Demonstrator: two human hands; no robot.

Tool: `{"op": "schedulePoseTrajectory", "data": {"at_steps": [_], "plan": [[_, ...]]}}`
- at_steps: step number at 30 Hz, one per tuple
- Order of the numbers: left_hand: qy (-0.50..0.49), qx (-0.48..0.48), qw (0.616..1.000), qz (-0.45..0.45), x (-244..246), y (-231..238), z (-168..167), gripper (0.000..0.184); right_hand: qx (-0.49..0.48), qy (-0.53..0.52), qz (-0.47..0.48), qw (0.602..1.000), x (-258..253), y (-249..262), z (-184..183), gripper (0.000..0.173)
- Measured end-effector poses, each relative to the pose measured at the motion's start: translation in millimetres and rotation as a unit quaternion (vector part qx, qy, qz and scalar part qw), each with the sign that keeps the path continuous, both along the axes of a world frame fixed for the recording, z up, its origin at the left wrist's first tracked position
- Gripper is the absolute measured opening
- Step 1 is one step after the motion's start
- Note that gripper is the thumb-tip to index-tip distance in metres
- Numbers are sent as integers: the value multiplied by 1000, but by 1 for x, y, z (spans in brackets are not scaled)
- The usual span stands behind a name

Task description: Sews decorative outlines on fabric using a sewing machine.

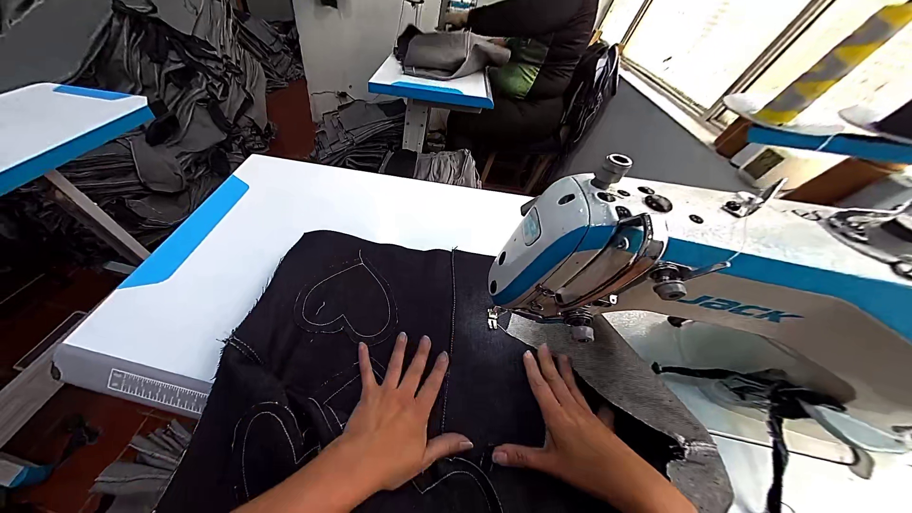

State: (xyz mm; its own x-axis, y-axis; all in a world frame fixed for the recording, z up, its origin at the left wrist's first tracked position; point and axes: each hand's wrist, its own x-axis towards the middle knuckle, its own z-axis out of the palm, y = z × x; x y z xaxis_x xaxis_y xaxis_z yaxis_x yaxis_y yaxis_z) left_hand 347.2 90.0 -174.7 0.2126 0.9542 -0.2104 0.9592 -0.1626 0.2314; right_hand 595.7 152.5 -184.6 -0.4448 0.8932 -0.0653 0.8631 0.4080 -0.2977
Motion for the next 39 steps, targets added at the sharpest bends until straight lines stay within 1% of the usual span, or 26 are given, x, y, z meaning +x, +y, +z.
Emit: {"op": "schedulePoseTrajectory", "data": {"at_steps": [1,2,4,5,7,8,10,11,12,13,14,15,16,17,18,19,20,22,24,25,27,29,32,34,37,39], "plan": [[3,4,1000,-2,-2,-1,-1,103,-4,4,5,1000,6,2,2,147],[3,13,1000,-5,-3,-1,-3,102,10,23,17,1000,14,1,3,135],[-7,35,999,-9,-5,0,-5,99,95,103,43,989,39,-7,15,93],[-19,50,999,-10,-7,0,-5,94,129,151,40,979,55,-15,27,72],[-58,104,993,-12,-12,-4,2,81,149,277,-6,949,94,-40,53,41],[-72,150,986,-25,-15,-7,7,73,163,337,-49,926,116,-55,61,31],[-95,221,968,-72,-23,-16,19,59,196,394,-178,880,163,-85,60,21],[-120,224,962,-98,-27,-23,28,53,199,385,-255,865,186,-98,50,19],[-149,202,960,-124,-30,-31,40,47,188,340,-330,860,209,-113,33,21],[-178,166,958,-153,-30,-39,52,42,155,267,-388,869,231,-130,10,25],[-193,138,953,-186,-29,-45,62,38,100,183,-423,882,250,-149,-20,27],[-205,118,947,-217,-27,-50,67,34,22,102,-443,890,260,-167,-51,29],[-211,97,941,-247,-24,-55,71,32,-71,37,-455,887,260,-183,-81,36],[-215,80,934,-274,-21,-57,73,30,-154,1,-461,874,252,-197,-108,46],[-217,69,928,-295,-18,-59,74,29,-207,-15,-465,861,240,-209,-132,57],[-219,63,923,-309,-15,-59,74,28,-231,-23,-469,852,227,-218,-150,65],[-215,63,921,-317,-11,-59,73,28,-234,-40,-476,847,215,-224,-163,66],[-194,76,924,-319,-4,-59,72,28,-214,-76,-484,845,198,-226,-172,52],[-179,77,927,-321,0,-61,73,28,-201,-85,-493,842,197,-223,-166,39],[-181,71,926,-325,1,-62,73,28,-204,-78,-499,839,200,-221,-160,36],[-184,55,924,-330,1,-64,73,28,-216,-58,-507,832,214,-220,-149,33],[-181,49,925,-330,1,-66,72,29,-209,-26,-513,832,232,-222,-151,30],[-169,49,928,-329,1,-68,68,28,-164,29,-525,835,255,-231,-164,24],[-167,45,928,-330,1,-69,67,27,-139,51,-540,828,262,-235,-168,25],[-164,37,928,-331,1,-69,67,28,-122,80,-563,813,272,-238,-162,26],[-167,31,928,-333,0,-68,68,28,-65,136,-581,800,287,-243,-153,26]]}}
